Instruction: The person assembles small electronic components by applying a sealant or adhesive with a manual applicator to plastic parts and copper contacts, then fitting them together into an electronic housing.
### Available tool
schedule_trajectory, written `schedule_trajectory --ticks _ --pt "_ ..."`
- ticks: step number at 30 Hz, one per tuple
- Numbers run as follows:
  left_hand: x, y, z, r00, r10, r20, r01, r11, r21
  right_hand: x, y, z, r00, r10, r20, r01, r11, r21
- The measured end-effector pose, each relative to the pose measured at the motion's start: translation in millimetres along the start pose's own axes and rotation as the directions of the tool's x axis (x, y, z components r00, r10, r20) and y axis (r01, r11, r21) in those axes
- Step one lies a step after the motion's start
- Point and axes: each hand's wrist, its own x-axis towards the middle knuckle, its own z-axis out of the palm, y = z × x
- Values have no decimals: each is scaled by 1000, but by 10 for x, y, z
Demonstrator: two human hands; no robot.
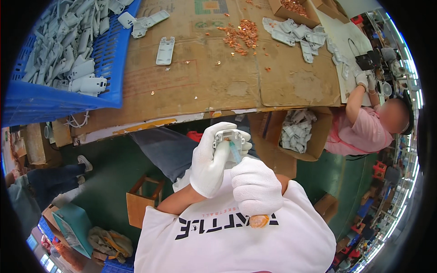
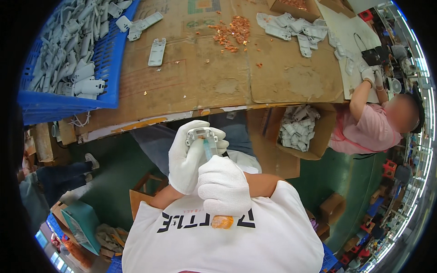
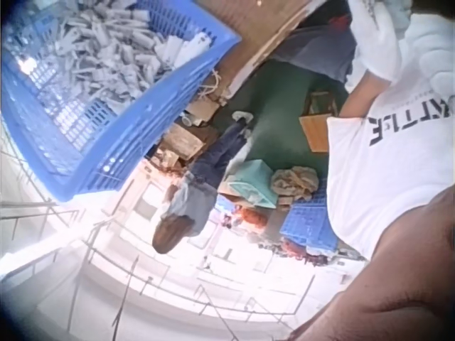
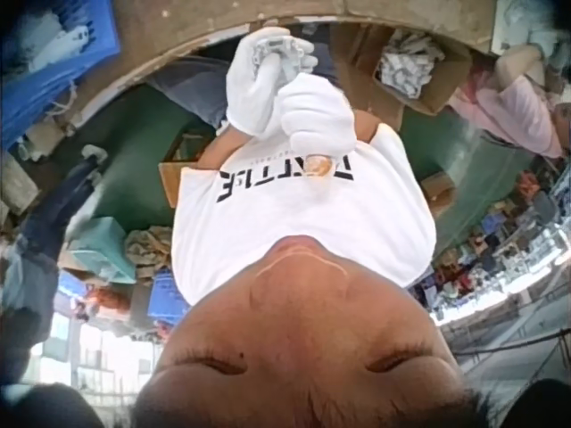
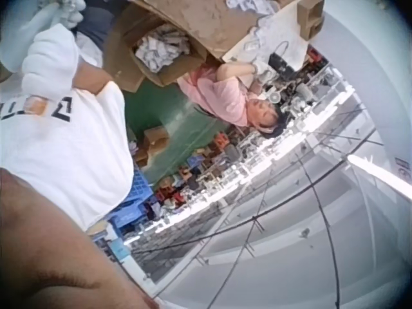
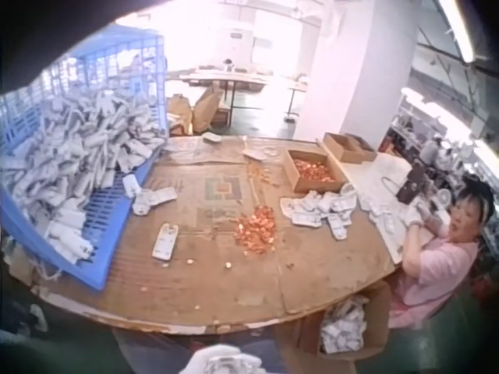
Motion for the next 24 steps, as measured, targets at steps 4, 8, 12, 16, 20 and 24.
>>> schedule_trajectory --ticks 4,8,12,16,20,24 --pt "-15 79 43 998 -69 -2 69 997 -33 18 12 6 999 -31 -35 31 999 17" --pt "-35 -46 -71 987 158 -36 -139 938 316 39 155 104 900 23 -436 90 967 237" --pt "-111 63 37 996 79 -36 -62 939 338 -165 225 12 917 -148 -371 321 825 465" --pt "-47 -44 46 966 257 41 -253 889 382 -88 -73 -83 980 -68 -186 96 984 149" --pt "-60 -45 97 994 114 3 -111 962 248 -120 -46 -70 987 -134 -88 145 980 137" --pt "-57 -70 95 989 145 11 -143 957 251 -39 12 23 978 -151 -145 166 982 91"
